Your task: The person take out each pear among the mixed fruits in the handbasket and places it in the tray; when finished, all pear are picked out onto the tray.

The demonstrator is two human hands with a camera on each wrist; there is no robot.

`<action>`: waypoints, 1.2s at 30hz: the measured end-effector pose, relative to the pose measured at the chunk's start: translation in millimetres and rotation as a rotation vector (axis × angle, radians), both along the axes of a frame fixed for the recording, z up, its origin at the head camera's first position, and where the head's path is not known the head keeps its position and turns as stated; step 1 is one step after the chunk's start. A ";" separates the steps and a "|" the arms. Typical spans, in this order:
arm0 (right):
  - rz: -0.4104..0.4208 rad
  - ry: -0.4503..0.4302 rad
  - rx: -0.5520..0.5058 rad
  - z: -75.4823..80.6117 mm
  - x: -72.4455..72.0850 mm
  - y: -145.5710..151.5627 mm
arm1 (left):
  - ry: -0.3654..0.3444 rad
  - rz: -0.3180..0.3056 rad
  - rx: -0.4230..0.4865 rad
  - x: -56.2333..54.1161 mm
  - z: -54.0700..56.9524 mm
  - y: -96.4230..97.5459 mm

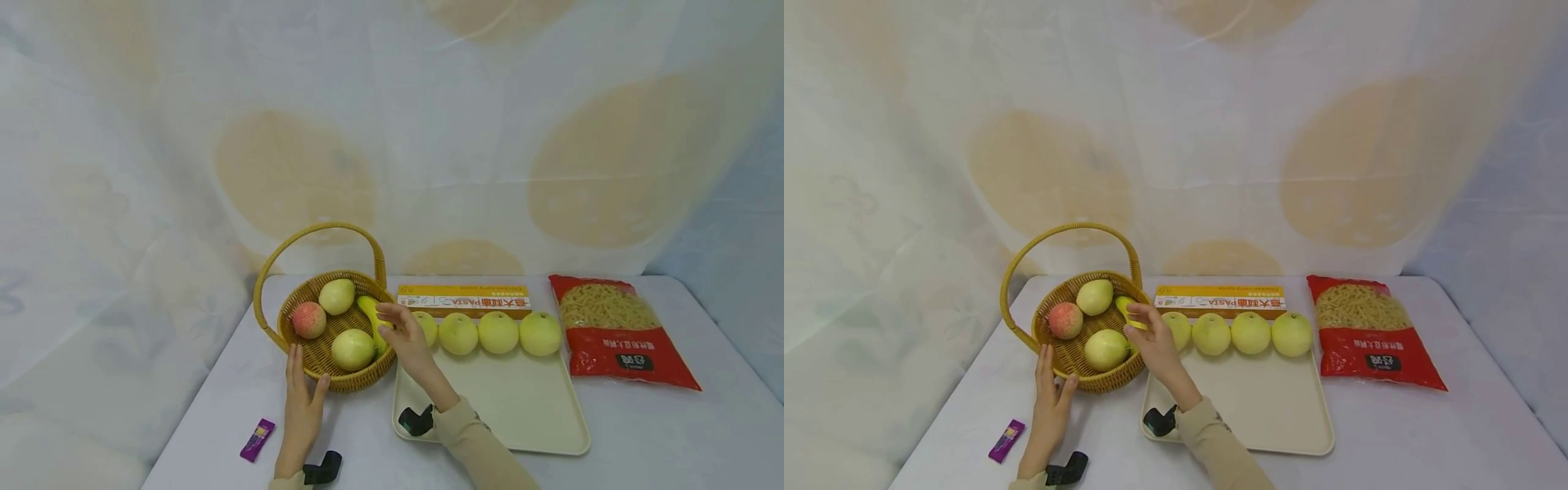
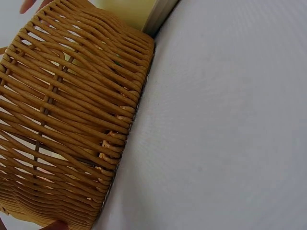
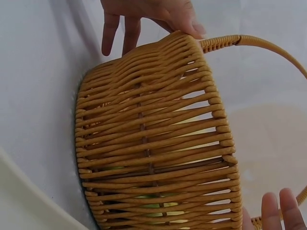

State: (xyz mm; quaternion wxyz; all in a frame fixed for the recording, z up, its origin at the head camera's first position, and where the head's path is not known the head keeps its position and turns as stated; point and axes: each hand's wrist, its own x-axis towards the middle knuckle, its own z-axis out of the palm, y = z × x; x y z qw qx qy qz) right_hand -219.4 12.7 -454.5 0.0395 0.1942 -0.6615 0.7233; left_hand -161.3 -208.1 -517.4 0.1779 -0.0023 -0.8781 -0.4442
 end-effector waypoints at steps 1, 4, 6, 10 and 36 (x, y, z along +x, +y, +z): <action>-0.002 -0.004 0.005 0.1 -0.3 0.1 | 0.001 0.001 0.000 0.1 0.3 0.0; -0.003 -0.015 0.010 -0.6 -1.0 0.5 | -0.005 0.003 0.002 0.6 1.2 -0.1; -0.003 -0.021 0.010 -1.3 -1.3 0.9 | -0.008 0.002 0.002 0.5 1.4 -0.2; -0.003 -0.023 0.016 -1.5 -1.2 2.0 | -0.010 0.000 0.005 0.0 1.6 -0.5; -0.002 -0.014 -0.020 -4.0 -1.7 2.5 | 0.011 -0.002 0.009 -0.4 1.9 0.3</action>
